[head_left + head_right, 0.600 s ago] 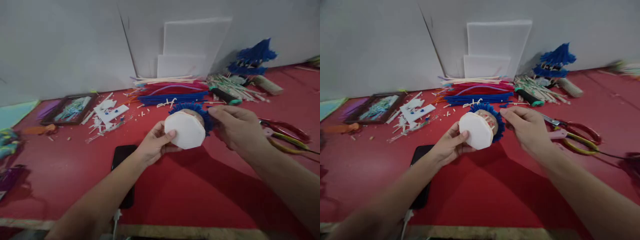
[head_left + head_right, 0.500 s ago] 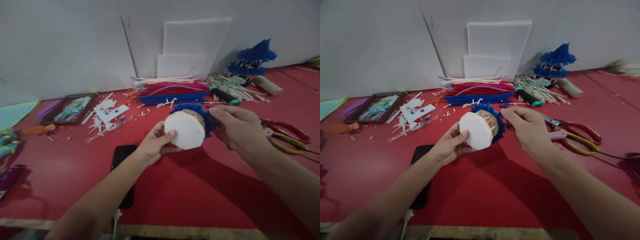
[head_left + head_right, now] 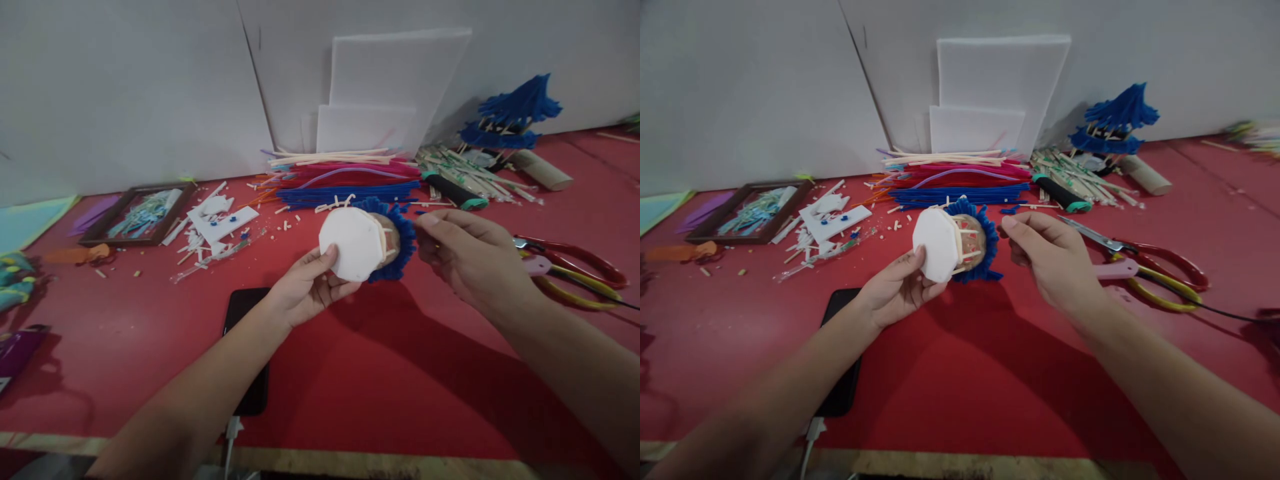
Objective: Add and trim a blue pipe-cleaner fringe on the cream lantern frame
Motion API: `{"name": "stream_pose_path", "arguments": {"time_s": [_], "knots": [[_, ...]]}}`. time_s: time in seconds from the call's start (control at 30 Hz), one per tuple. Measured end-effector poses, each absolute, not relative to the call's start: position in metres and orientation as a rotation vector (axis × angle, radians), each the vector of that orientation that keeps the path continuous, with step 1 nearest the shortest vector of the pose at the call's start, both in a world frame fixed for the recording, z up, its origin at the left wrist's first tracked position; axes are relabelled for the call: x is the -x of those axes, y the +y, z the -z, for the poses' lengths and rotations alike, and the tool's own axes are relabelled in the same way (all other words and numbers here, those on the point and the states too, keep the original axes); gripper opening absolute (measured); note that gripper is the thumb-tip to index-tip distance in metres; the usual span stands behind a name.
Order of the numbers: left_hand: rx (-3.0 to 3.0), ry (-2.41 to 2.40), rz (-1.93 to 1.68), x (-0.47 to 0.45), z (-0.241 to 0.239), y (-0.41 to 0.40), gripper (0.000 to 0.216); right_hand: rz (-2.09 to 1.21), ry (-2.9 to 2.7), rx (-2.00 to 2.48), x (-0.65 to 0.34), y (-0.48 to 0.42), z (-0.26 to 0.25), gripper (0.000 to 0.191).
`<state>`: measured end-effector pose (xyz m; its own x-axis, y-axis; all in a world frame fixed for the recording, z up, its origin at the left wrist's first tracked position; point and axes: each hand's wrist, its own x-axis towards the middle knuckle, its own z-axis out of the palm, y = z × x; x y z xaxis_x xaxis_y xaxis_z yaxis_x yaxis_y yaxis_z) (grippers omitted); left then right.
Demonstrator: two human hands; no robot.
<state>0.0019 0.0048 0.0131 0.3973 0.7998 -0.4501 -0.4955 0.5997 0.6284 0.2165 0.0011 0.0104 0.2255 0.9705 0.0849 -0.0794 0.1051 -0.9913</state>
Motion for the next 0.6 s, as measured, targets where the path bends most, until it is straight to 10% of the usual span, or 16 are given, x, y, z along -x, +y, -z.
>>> {"name": "stream_pose_path", "arguments": {"time_s": [0.6], "knots": [[-0.459,0.790,-0.873,-0.0022,-0.0127,0.0044,0.011,-1.002,-1.153,1.245,-0.2180,-0.0054,-0.0084,0.062]]}}
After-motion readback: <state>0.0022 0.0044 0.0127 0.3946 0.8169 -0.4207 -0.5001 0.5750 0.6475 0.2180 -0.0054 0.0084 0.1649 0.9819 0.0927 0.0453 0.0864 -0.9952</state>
